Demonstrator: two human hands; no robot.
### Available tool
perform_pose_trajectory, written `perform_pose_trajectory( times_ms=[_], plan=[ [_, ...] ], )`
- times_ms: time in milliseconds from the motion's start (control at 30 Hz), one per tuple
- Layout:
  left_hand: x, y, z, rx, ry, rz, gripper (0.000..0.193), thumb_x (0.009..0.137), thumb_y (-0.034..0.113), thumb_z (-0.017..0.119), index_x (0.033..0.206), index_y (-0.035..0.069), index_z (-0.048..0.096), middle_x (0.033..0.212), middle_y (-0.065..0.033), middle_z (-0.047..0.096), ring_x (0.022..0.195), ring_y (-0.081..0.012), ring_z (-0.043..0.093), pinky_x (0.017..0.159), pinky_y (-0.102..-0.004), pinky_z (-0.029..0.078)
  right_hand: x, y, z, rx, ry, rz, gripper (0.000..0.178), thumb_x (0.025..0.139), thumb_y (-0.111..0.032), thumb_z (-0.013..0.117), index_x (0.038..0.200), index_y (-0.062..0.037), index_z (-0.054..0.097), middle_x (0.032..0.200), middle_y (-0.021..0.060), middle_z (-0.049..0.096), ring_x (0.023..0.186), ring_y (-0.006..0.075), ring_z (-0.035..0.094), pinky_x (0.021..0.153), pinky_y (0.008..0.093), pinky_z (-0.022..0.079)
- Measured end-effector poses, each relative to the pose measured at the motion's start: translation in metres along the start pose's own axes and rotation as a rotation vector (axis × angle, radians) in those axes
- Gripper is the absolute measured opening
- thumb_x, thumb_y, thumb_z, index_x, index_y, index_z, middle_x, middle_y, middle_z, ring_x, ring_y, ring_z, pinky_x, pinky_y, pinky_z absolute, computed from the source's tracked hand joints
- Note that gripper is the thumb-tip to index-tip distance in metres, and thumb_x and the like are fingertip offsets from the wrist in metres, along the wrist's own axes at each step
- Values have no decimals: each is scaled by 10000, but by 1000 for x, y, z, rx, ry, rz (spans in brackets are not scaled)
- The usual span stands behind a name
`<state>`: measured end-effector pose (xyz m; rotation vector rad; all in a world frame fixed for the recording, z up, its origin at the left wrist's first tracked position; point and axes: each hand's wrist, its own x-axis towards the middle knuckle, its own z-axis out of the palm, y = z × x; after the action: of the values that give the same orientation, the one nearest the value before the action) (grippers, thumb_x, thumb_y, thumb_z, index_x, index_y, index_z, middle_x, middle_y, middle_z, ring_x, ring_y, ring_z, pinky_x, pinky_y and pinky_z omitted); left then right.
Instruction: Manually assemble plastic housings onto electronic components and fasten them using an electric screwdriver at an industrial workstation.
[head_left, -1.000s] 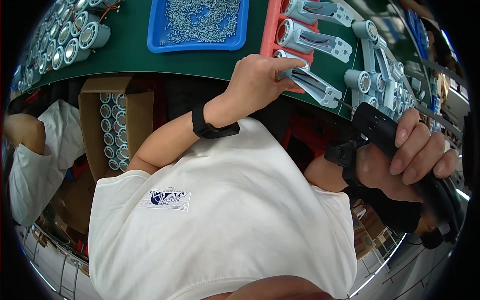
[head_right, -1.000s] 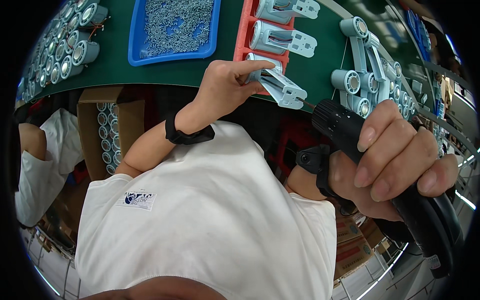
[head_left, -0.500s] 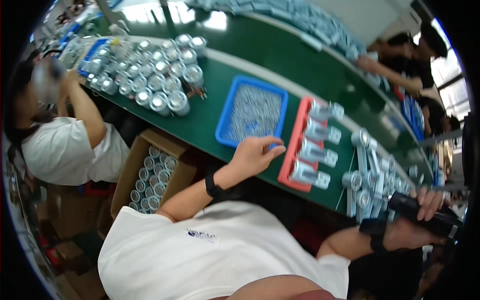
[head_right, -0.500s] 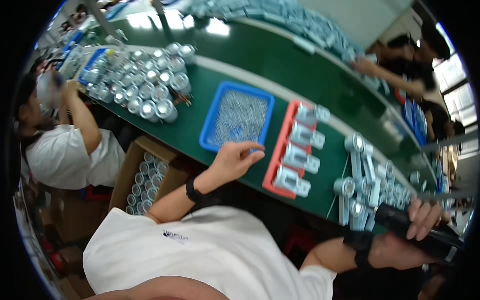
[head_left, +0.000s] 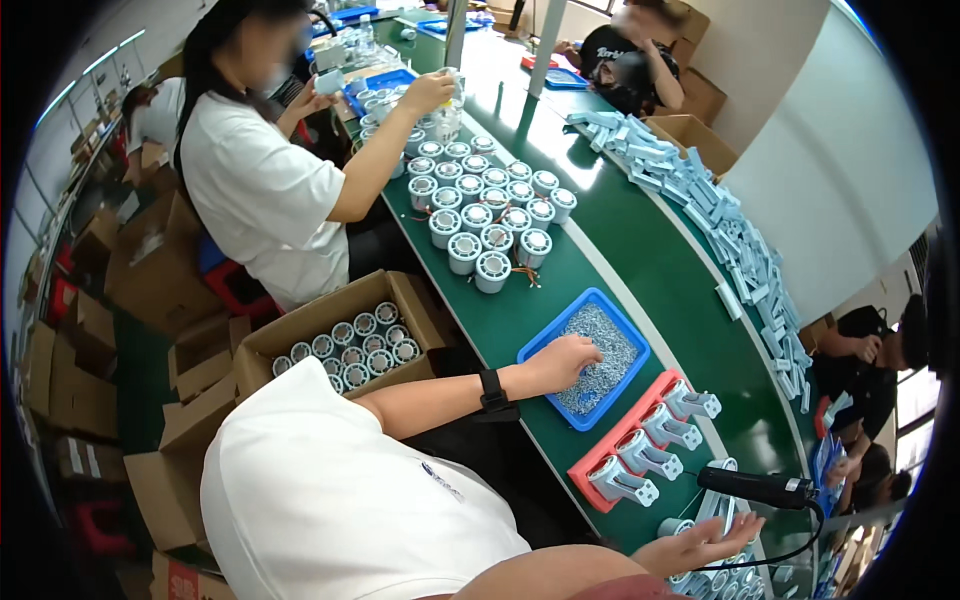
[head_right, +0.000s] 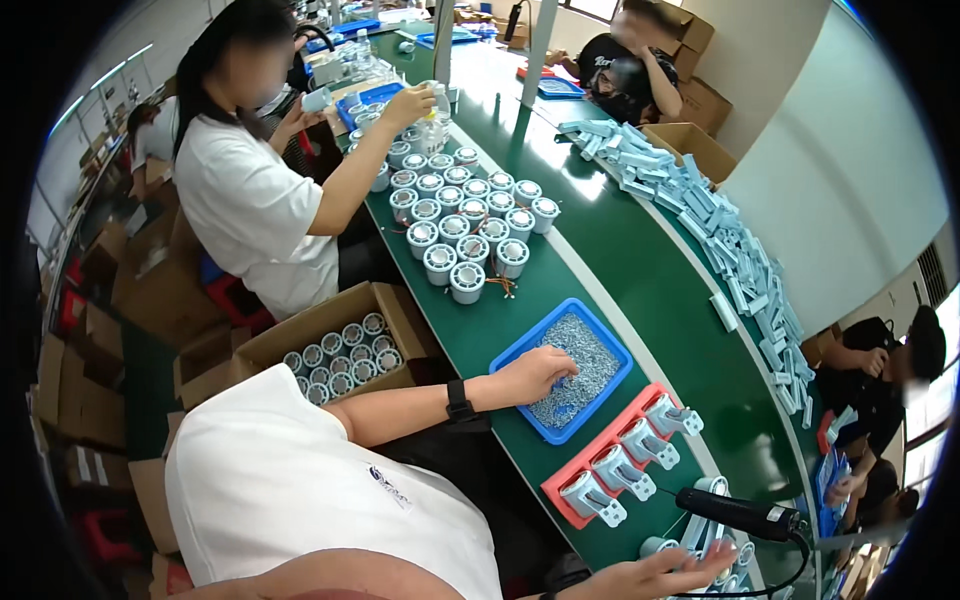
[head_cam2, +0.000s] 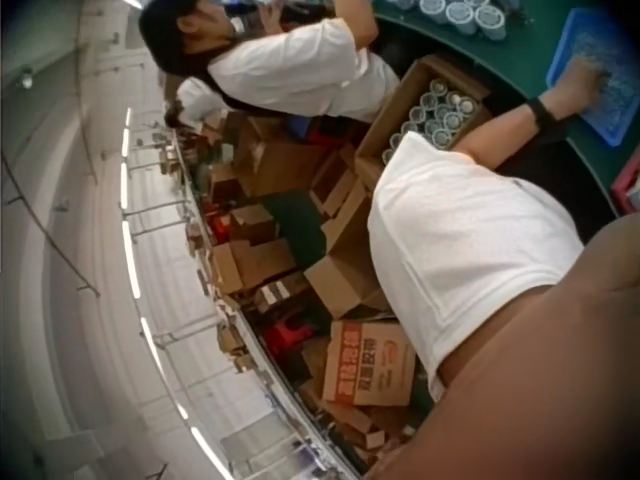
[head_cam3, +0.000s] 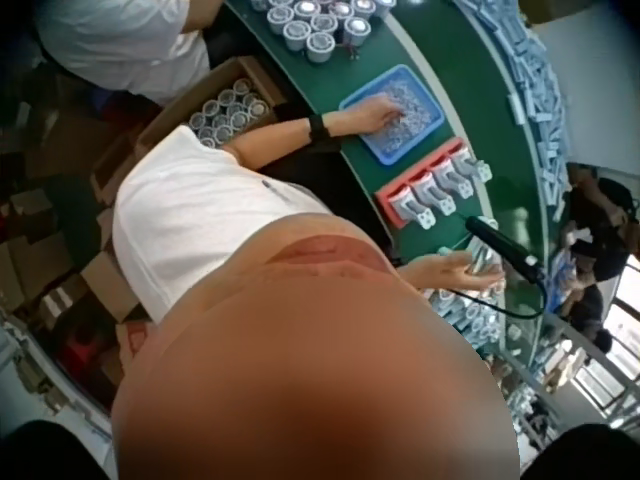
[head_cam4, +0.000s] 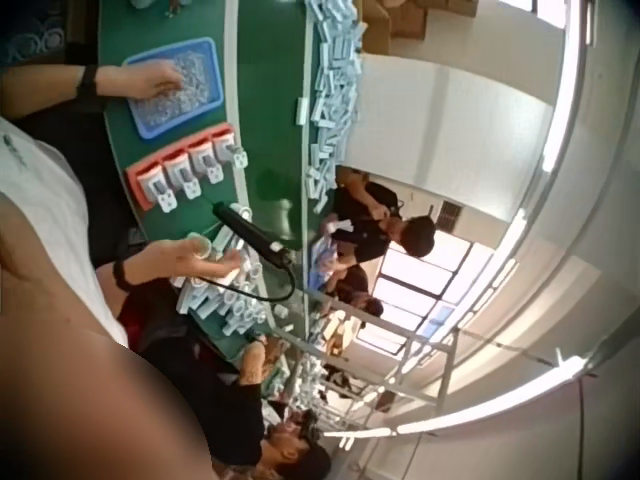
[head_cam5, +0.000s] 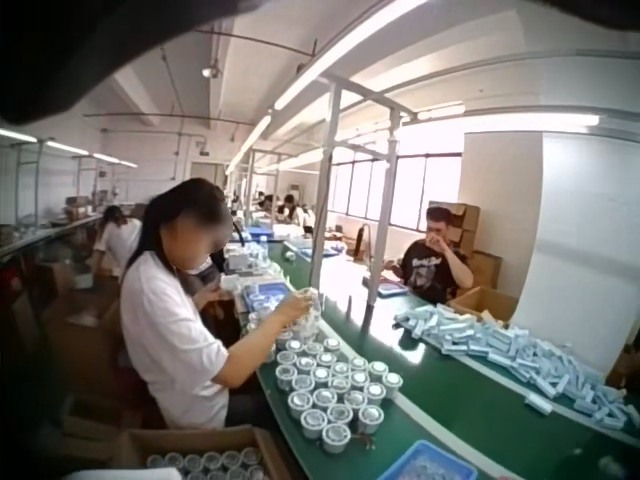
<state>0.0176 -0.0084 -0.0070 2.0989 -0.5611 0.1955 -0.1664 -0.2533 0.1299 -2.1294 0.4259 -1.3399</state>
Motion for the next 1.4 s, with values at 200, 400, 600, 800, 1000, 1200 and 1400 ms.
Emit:
perform_pose_trajectory(
  times_ms=[200,400,600,800,1000,1200,1400],
  plan=[
    [-7,3,-2,-134,113,69,621,751,-180,492,1330,28,579,1329,-193,593,1287,-359,534,1013,-387,488,-37,-58,50,-459,-536,-202,760,1040,-532,447,1586,-51,226,1578,241,328,1419,389,407,1092,465,422],
    [-14,16,-12,187,-8,129,782,757,-147,530,1506,26,389,1509,-223,450,1448,-361,384,1157,-436,380,15,-27,88,-663,-716,-123,731,1037,-521,452,1603,-124,212,1507,289,416,1297,466,511,1025,496,465],
    [-9,9,-5,286,-60,257,809,760,-100,569,1527,17,342,1498,-227,459,1462,-366,357,1207,-481,300,57,20,97,-539,-847,-134,668,1041,-463,472,1586,-157,234,1353,302,567,1221,490,562,969,517,483],
    [-19,12,7,92,-103,243,670,735,-69,605,1394,-3,500,1445,-218,492,1409,-359,412,1202,-473,313,70,20,109,-564,-804,-63,507,1037,-373,498,1438,-115,326,1228,309,631,1131,512,598,922,547,472],
    [-25,-2,3,32,19,296,496,741,-64,611,1235,-25,615,1351,-195,567,1327,-343,487,1145,-425,390,74,18,125,-649,-872,-196,414,1037,-353,490,1347,-102,378,1189,317,638,1081,527,611,899,559,466],
    [-16,3,8,-94,211,386,333,810,-20,620,1138,6,671,1161,-142,661,1133,-339,586,986,-420,494,92,31,119,-661,-806,-239,418,1039,-377,507,1323,-88,406,1153,309,641,1057,502,626,837,551,491],
    [-64,39,34,-257,47,431,284,884,153,679,1159,92,705,1110,-110,668,1037,-301,615,849,-416,533,108,59,135,-646,-828,-280,472,1022,-463,494,1345,-128,413,1200,289,649,1093,516,612,888,548,481]
  ],
)
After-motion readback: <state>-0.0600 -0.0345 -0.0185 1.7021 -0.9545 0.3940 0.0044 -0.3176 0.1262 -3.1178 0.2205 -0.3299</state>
